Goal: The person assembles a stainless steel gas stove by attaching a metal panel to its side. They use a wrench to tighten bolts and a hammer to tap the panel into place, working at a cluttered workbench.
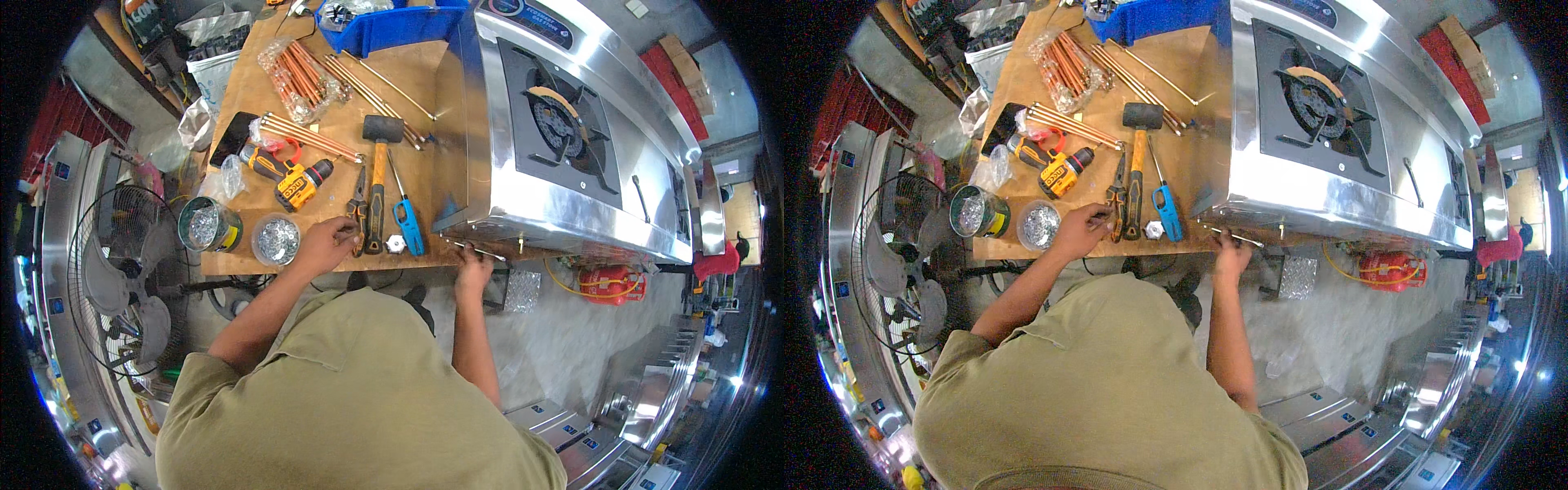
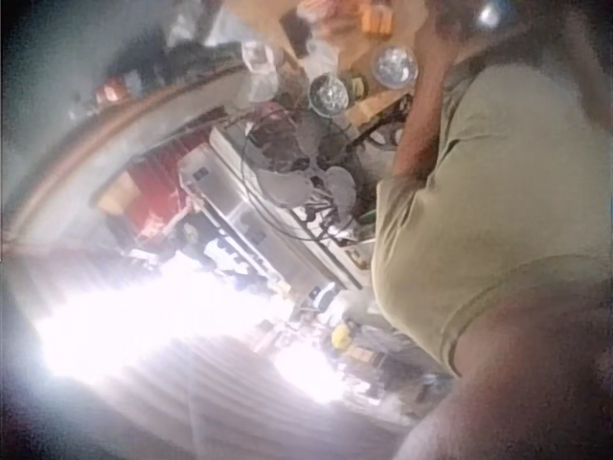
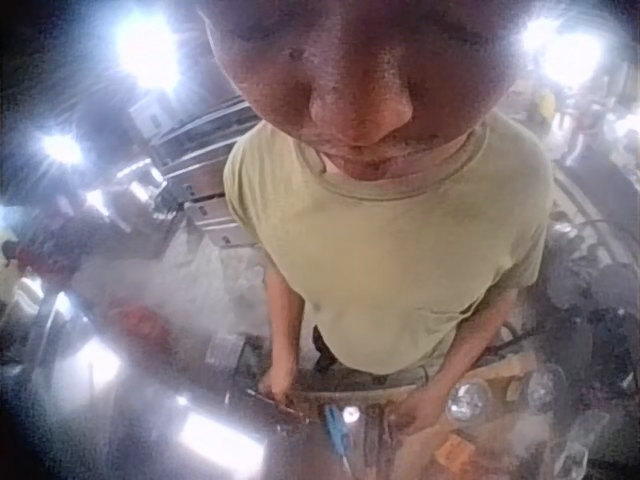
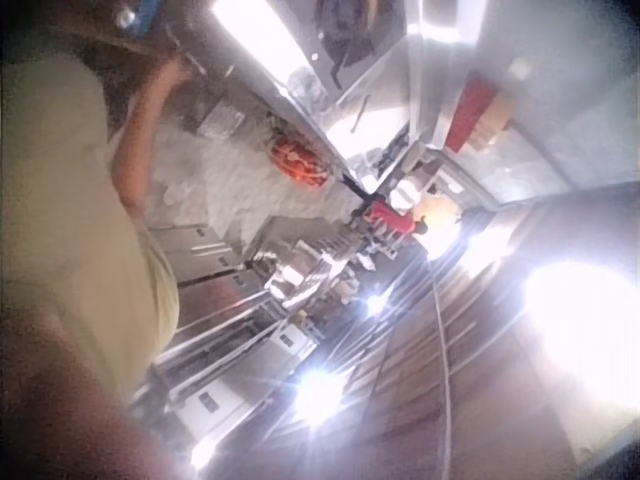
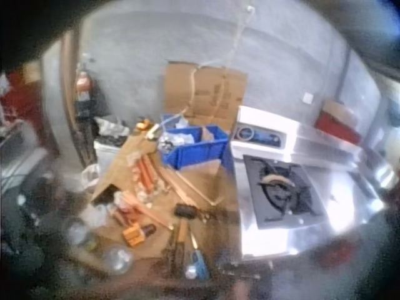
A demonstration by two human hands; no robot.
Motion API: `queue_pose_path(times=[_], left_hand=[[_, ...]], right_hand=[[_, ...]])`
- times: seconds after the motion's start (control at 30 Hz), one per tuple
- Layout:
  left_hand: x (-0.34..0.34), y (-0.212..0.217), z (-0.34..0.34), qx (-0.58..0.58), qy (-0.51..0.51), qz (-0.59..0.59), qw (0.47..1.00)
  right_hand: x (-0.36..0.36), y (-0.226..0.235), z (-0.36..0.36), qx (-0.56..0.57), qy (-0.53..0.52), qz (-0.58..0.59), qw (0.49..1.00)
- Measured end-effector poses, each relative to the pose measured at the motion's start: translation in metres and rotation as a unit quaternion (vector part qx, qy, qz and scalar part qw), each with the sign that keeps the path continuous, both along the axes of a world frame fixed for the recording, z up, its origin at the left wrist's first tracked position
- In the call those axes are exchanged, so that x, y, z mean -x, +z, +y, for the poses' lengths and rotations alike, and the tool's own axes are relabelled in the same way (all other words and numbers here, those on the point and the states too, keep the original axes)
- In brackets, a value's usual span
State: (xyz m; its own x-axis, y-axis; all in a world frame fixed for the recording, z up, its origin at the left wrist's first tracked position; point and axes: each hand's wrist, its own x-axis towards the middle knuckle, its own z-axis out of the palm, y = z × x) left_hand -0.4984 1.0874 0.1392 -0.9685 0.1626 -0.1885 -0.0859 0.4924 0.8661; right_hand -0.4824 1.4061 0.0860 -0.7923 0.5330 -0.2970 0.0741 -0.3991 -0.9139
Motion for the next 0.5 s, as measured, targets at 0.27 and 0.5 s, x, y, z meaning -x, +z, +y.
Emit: queue_pose_path(times=[0.27, 0.5], left_hand=[[0.004, -0.004, 0.009, -0.010, -0.010, -0.033, 0.999], [0.012, 0.007, 0.025, 0.031, -0.040, -0.033, 0.998]], right_hand=[[0.003, 0.027, -0.035, -0.662, 0.254, -0.020, 0.704], [0.005, 0.024, -0.047, -0.698, 0.252, 0.019, 0.670]])
